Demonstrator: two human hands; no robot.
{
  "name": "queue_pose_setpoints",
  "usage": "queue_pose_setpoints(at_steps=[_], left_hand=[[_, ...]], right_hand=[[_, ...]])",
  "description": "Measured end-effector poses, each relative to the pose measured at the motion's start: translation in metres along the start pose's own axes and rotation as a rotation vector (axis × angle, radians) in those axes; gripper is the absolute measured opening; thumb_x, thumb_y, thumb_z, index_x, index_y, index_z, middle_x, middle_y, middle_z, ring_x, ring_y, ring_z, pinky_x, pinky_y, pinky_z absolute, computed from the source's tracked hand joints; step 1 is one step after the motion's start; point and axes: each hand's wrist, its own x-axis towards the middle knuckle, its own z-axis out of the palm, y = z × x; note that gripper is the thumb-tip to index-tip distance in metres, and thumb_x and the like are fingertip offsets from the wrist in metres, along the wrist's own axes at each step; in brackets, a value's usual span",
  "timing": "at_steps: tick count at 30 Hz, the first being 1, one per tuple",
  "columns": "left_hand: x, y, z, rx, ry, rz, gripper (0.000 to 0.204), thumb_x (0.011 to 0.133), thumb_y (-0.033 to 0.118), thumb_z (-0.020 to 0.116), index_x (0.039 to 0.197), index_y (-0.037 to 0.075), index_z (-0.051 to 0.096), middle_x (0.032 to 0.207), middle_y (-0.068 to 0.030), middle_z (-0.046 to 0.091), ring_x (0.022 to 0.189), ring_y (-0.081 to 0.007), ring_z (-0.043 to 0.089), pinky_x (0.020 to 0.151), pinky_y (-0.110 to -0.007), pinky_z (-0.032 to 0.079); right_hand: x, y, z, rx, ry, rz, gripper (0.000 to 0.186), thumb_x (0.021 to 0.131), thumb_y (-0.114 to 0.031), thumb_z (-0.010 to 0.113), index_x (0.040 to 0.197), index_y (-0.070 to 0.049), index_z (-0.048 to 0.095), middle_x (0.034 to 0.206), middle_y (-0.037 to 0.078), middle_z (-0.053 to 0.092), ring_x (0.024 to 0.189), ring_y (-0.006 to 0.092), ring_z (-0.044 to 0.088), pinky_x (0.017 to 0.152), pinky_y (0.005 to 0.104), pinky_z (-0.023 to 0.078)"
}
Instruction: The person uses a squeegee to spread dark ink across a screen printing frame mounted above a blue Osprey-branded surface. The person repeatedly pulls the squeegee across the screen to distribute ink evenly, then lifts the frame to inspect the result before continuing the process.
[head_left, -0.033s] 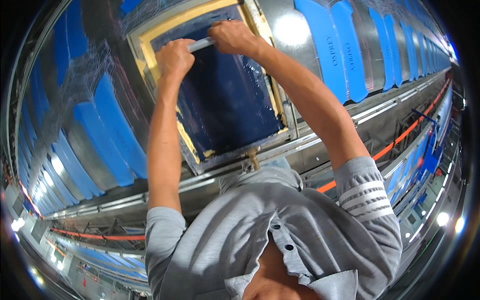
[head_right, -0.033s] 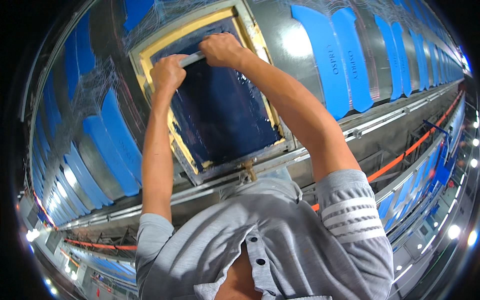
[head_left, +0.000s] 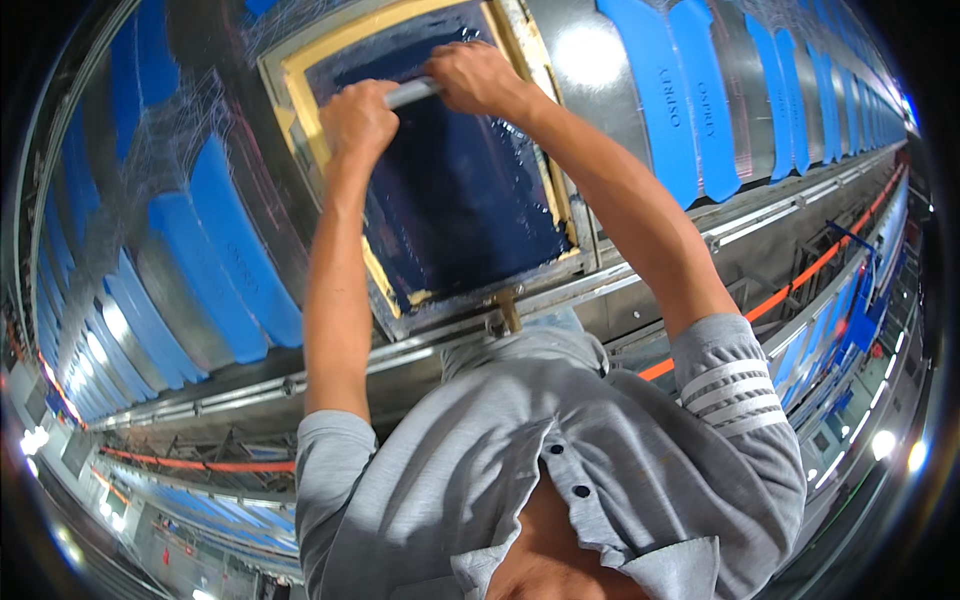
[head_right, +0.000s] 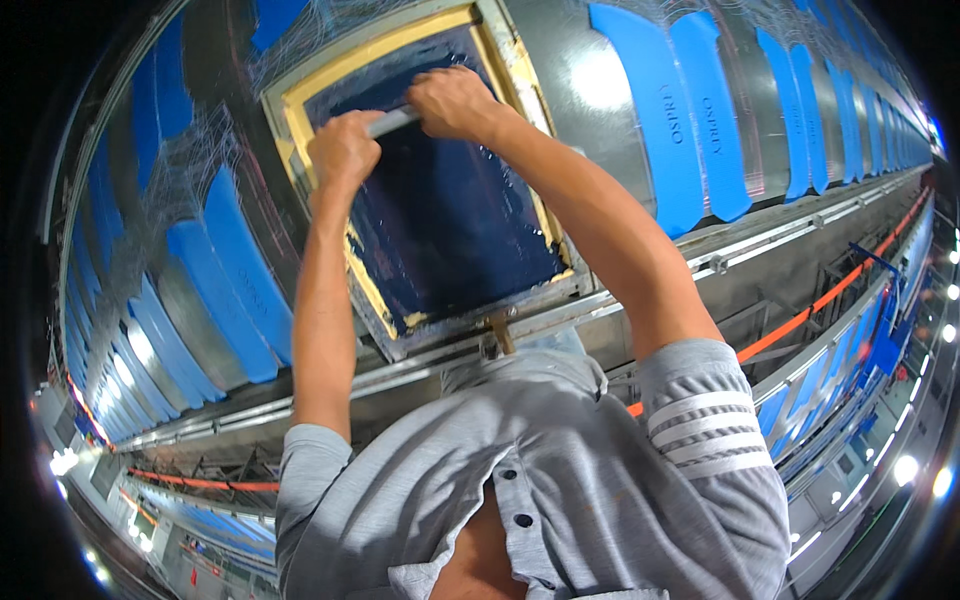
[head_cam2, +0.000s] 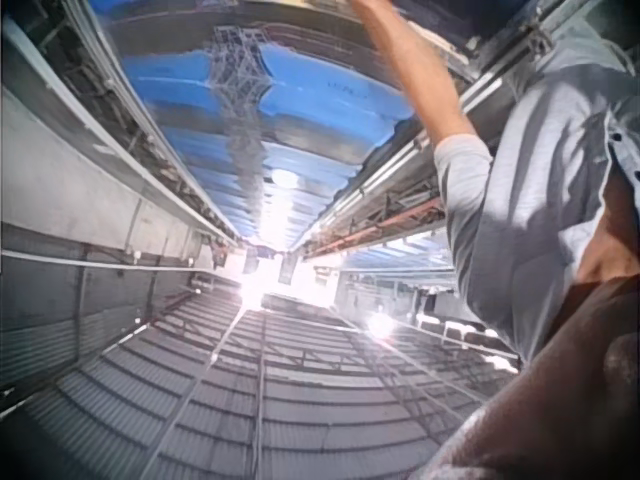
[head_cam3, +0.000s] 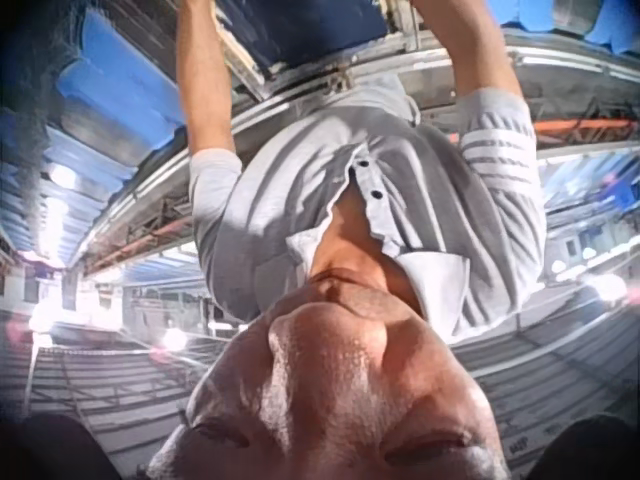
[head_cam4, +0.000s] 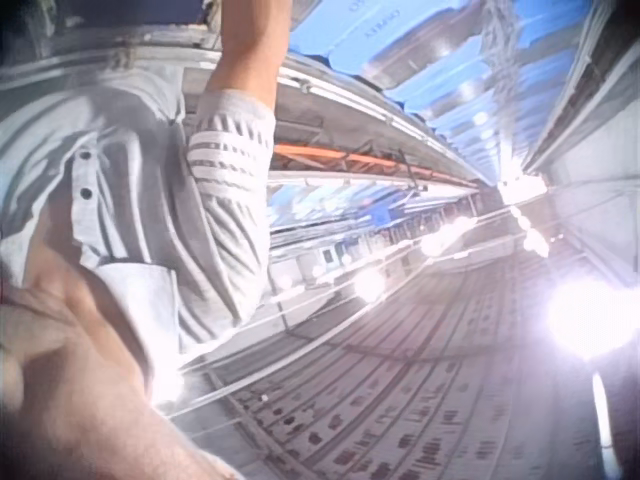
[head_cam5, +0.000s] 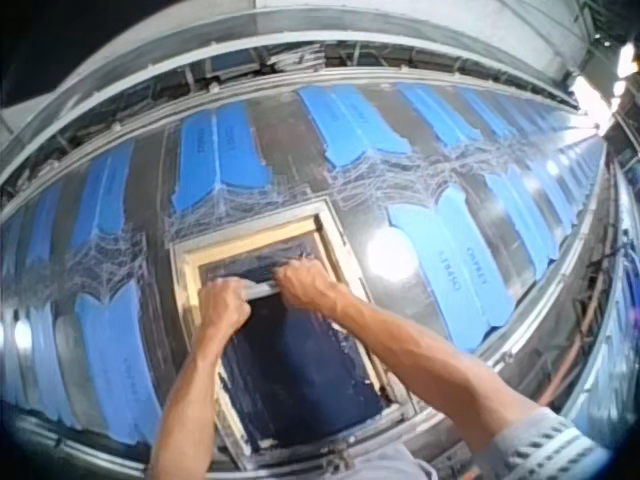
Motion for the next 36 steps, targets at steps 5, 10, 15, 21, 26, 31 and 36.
queue_pose_setpoints(at_steps=[5, 10, 15, 21, 26, 31, 36], left_hand=[[-0.164, 0.046, 0.035, -0.138, 0.069, 0.057, 0.032, 0.081, 0.003, 0.062, 0.106, 0.015, 0.079, 0.108, -0.0042, 0.077, 0.095, -0.0293, 0.075, 0.081, -0.043, 0.061], [-0.261, 0.076, 0.048, -0.239, 0.076, 0.052, 0.036, 0.078, 0.0, 0.064, 0.107, 0.015, 0.08, 0.104, -0.0106, 0.078, 0.095, -0.0307, 0.076, 0.082, -0.042, 0.061], [-0.146, 0.045, 0.006, -0.121, -0.24, 0.011, 0.033, 0.083, 0.01, 0.062, 0.105, 0.023, 0.082, 0.094, -0.0172, 0.077, 0.087, -0.0365, 0.075, 0.08, -0.05, 0.06], [0.031, 0.006, -0.012, -0.014, -0.027, 0.068, 0.033, 0.085, 0.013, 0.061, 0.106, 0.025, 0.082, 0.095, -0.0171, 0.077, 0.089, -0.039, 0.074, 0.083, -0.053, 0.058], [-0.021, 0.008, 0.015, -0.047, 0.092, 0.025, 0.03, 0.085, 0.012, 0.062, 0.104, 0.023, 0.082, 0.092, -0.0137, 0.077, 0.085, -0.0361, 0.075, 0.078, -0.049, 0.06], [-0.184, 0.059, 0.041, -0.158, 0.058, 0.092, 0.033, 0.081, 0.002, 0.062, 0.11, 0.013, 0.075, 0.108, -0.004, 0.075, 0.091, -0.0282, 0.075, 0.076, -0.043, 0.061], [-0.245, 0.076, 0.045, -0.217, -0.016, 0.038, 0.036, 0.078, 0.001, 0.061, 0.106, 0.015, 0.079, 0.108, -0.0068, 0.078, 0.092, -0.0289, 0.075, 0.08, -0.043, 0.061]], right_hand=[[-0.156, -0.069, 0.023, 0.032, 0.033, -0.071, 0.027, 0.07, -0.01, 0.072, 0.097, -0.006, 0.069, 0.101, 0.012, 0.065, 0.103, 0.0316, 0.066, 0.109, 0.0526, 0.045], [-0.245, -0.115, 0.033, 0.111, -0.046, -0.027, 0.024, 0.066, -0.008, 0.071, 0.091, -0.007, 0.069, 0.092, 0.01, 0.062, 0.098, 0.0302, 0.066, 0.107, 0.0539, 0.045], [-0.148, -0.062, 0.014, -0.001, -0.137, -0.019, 0.01, 0.074, -0.014, 0.067, 0.074, -0.009, 0.075, 0.077, 0.017, 0.074, 0.073, 0.0347, 0.074, 0.09, 0.0483, 0.054], [0.008, 0.025, -0.023, -0.02, -0.002, 0.028, 0.021, 0.08, -0.016, 0.064, 0.095, -0.011, 0.078, 0.085, 0.018, 0.076, 0.083, 0.0379, 0.075, 0.078, 0.0501, 0.06], [-0.027, 0.005, 0.016, -0.036, 0.129, -0.072, 0.019, 0.078, -0.013, 0.067, 0.095, -0.01, 0.075, 0.096, 0.013, 0.074, 0.096, 0.0313, 0.073, 0.096, 0.0476, 0.054], [-0.183, -0.073, 0.023, 0.095, 0.051, -0.032, 0.025, 0.071, -0.007, 0.071, 0.096, -0.007, 0.067, 0.095, 0.01, 0.062, 0.101, 0.0308, 0.064, 0.11, 0.0533, 0.044], [-0.238, -0.105, 0.023, 0.109, -0.127, -0.007, 0.015, 0.074, -0.009, 0.069, 0.089, -0.007, 0.07, 0.094, 0.01, 0.064, 0.1, 0.0296, 0.066, 0.11, 0.0573, 0.043]])
